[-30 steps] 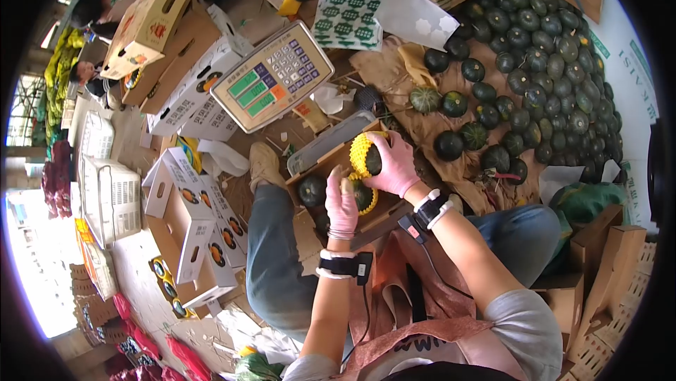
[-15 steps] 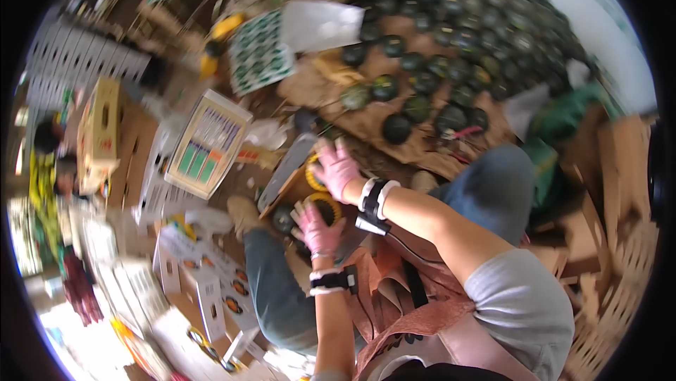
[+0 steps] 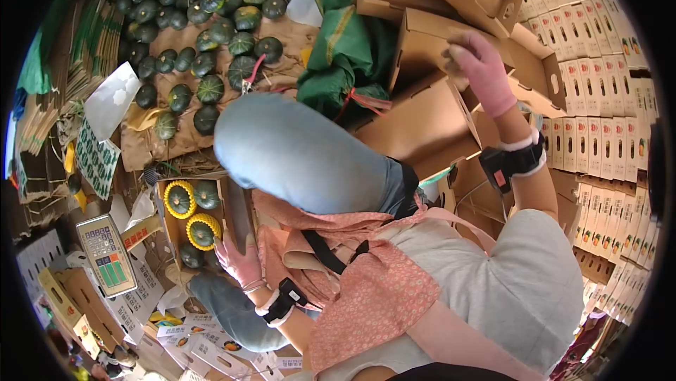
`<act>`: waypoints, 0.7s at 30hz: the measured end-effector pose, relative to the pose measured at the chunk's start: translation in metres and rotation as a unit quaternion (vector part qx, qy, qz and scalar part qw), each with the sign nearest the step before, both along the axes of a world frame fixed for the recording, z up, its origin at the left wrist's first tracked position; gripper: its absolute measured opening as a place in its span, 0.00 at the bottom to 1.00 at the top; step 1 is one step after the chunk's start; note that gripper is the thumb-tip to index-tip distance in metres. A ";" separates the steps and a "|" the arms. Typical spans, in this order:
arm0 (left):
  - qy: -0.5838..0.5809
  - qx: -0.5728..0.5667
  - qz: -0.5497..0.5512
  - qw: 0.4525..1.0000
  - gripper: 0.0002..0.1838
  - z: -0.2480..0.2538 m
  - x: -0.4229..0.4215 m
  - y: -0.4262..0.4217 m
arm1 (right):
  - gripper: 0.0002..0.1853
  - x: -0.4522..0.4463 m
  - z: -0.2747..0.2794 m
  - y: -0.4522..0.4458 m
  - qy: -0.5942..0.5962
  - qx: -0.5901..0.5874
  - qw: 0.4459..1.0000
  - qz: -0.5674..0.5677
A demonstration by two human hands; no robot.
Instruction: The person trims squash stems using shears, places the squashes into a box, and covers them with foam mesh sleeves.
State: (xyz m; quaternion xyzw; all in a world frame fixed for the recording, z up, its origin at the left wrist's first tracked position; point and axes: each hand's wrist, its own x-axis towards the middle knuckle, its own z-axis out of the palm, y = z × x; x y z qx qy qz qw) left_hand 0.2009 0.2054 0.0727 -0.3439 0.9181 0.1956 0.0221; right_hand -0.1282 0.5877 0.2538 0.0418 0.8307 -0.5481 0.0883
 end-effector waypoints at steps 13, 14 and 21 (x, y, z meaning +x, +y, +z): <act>-0.052 -0.050 0.074 0.995 0.31 0.044 0.040 0.044 | 0.17 -0.027 -0.279 -0.122 -0.022 0.438 0.588 0.680; -0.052 -0.033 0.072 0.995 0.31 0.047 0.044 0.046 | 0.15 -0.051 -0.265 -0.123 0.020 0.481 0.516 0.708; -0.099 -0.016 0.106 0.989 0.28 0.032 0.058 0.061 | 0.17 -0.125 -0.247 -0.140 0.127 0.429 0.739 0.504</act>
